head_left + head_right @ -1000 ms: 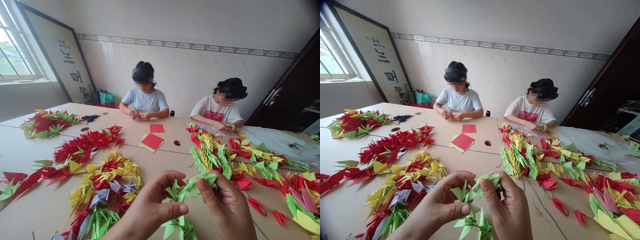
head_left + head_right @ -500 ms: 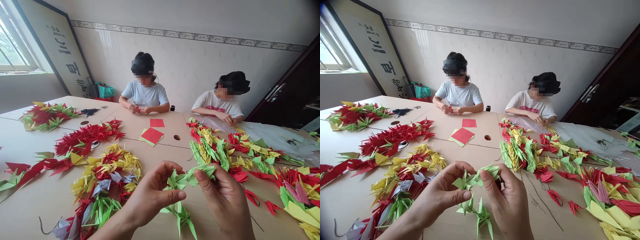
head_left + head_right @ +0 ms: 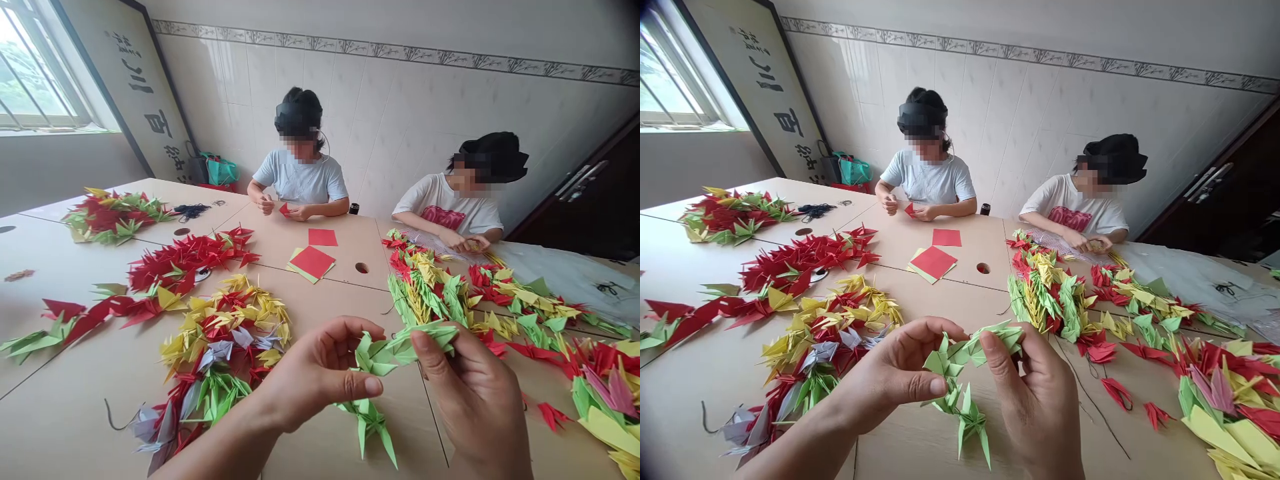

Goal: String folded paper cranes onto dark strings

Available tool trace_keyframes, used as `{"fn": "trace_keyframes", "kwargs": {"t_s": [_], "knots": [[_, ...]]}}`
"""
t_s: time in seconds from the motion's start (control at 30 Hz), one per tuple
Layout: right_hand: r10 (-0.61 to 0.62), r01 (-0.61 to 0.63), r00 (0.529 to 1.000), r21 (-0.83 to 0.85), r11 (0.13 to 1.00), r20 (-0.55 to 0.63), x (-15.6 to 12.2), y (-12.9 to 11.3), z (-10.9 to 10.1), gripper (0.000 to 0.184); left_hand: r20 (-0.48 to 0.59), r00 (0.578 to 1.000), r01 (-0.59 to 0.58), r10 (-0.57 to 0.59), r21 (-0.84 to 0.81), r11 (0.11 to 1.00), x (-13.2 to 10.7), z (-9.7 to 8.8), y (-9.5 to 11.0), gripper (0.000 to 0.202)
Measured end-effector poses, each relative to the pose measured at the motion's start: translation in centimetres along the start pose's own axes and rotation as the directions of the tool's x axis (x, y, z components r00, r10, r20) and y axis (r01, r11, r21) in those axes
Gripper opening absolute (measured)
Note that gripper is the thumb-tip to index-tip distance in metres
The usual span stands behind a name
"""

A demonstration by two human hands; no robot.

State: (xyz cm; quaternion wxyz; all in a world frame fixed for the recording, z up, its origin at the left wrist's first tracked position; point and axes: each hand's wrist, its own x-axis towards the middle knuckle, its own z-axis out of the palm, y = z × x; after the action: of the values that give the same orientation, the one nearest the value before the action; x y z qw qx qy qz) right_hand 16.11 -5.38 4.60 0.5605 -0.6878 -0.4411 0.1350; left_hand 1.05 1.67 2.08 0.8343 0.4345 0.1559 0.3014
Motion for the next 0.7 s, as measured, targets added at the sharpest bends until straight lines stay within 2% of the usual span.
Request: {"fn": "trace_keyframes", "kwargs": {"t_s": [0.1,0.2,0.33,0.43,0.5,0.57,0.7], "knots": [[0.009,-0.009,1.0,0.037,0.999,0.008,-0.2,-0.3,0.0,0.037,0.014,1.0,-0.005,0.005,0.001,1.0,-0.1,-0.1,-0.1,0.043],[0.005,-0.005,1.0,0.053,0.999,-0.004,-0.4,-0.5,-0.1,0.04,0.008,0.998,-0.068,0.067,0.044,0.997,-0.1,-0.1,-0.1,0.042],[-0.035,0.037,0.999,0.103,0.994,-0.025,-0.5,0.3,-0.5,0.037,-0.009,0.996,-0.087,0.087,0.051,0.995,-0.2,0.0,0.1,0.048],[-0.11,0.099,0.993,0.217,0.971,0.039,0.0,1.6,-1.1,0.029,0.02,0.999,-0.027,0.028,-0.062,0.998,-0.3,-0.2,0.2,0.041],[-0.208,0.167,0.972,0.3,0.939,0.108,0.3,2.0,-1.4,0.02,0.051,0.999,0.007,-0.003,-0.073,0.997,-0.3,-0.3,0.2,0.033],[-0.251,0.179,0.954,0.366,0.913,0.162,0.4,1.9,-1.6,0.016,0.069,0.997,0.033,-0.029,-0.051,0.998,-0.3,-0.4,0.2,0.03],[-0.099,0.017,0.976,0.39,0.921,0.191,-0.5,0.5,-1.5,0.024,0.006,0.998,0.07,-0.07,-0.015,0.997,-0.2,-0.4,0.2,0.032]]}}
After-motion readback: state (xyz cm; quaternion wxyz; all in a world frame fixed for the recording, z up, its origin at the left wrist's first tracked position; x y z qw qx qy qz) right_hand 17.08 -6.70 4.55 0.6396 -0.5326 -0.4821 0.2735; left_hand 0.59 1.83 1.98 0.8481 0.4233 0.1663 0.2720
